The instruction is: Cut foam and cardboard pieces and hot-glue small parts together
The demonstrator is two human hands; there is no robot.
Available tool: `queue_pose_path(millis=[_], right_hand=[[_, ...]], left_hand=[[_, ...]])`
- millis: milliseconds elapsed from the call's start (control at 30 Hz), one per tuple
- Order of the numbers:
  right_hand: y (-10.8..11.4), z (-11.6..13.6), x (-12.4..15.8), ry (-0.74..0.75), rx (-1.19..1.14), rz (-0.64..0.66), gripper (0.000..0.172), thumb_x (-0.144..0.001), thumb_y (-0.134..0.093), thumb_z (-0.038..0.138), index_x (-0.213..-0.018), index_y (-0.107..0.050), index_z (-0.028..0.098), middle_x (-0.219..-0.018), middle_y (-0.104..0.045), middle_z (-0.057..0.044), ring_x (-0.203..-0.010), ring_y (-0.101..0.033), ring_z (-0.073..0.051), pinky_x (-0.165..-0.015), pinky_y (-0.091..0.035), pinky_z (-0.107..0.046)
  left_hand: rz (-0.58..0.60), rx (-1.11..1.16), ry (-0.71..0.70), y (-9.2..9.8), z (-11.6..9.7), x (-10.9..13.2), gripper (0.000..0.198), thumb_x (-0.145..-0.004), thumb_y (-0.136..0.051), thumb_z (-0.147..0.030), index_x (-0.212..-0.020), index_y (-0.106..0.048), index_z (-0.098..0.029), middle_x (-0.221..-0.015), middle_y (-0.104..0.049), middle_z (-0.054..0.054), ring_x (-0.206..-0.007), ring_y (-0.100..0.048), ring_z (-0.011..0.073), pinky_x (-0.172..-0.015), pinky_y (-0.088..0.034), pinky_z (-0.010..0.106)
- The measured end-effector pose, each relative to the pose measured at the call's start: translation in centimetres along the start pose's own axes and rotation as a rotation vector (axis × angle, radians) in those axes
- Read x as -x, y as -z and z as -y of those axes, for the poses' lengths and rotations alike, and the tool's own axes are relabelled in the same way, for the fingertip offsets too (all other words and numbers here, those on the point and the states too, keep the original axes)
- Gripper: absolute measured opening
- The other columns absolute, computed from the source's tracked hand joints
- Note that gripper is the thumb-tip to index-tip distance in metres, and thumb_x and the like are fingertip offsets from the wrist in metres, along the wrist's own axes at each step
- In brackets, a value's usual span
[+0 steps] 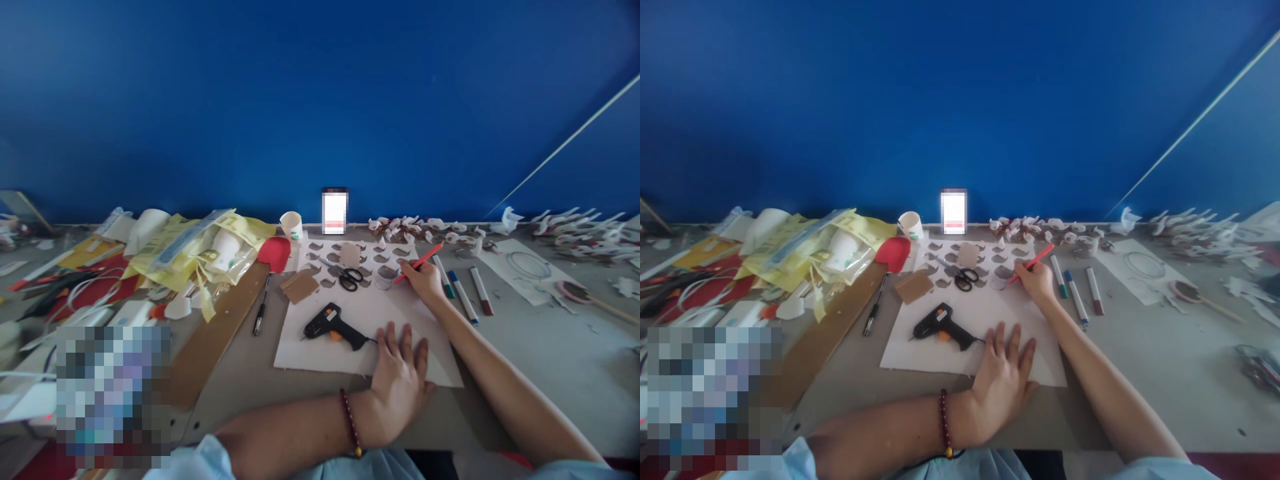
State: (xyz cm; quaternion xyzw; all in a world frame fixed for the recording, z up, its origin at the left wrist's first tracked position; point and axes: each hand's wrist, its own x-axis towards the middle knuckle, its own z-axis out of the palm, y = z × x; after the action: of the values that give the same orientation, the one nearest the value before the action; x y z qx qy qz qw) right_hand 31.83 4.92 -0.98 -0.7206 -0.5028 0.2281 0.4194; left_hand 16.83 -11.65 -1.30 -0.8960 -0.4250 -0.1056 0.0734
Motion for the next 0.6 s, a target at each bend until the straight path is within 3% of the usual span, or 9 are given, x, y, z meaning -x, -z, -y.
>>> queue_pose_path(millis=[600], right_hand=[[0.07, -0.14, -0.31, -0.026, 0.002, -0.041, 0.033, -0.065, -0.06, 0.043, -0.047, -0.058, 0.016, -0.037, -0.047, 0.001, -0.039, -0.041, -0.012, -0.041, -0.029, -0.025]], left_hand=[[0.013, -0.001, 0.0, 0.14, 0.03, -0.04, 0.058, -0.091, -0.038, -0.052, -0.139, -0.045, -0.019, -0.143, -0.046, 0.014, -0.129, -0.042, 0.0395, -0.1, -0.028, 0.055]])
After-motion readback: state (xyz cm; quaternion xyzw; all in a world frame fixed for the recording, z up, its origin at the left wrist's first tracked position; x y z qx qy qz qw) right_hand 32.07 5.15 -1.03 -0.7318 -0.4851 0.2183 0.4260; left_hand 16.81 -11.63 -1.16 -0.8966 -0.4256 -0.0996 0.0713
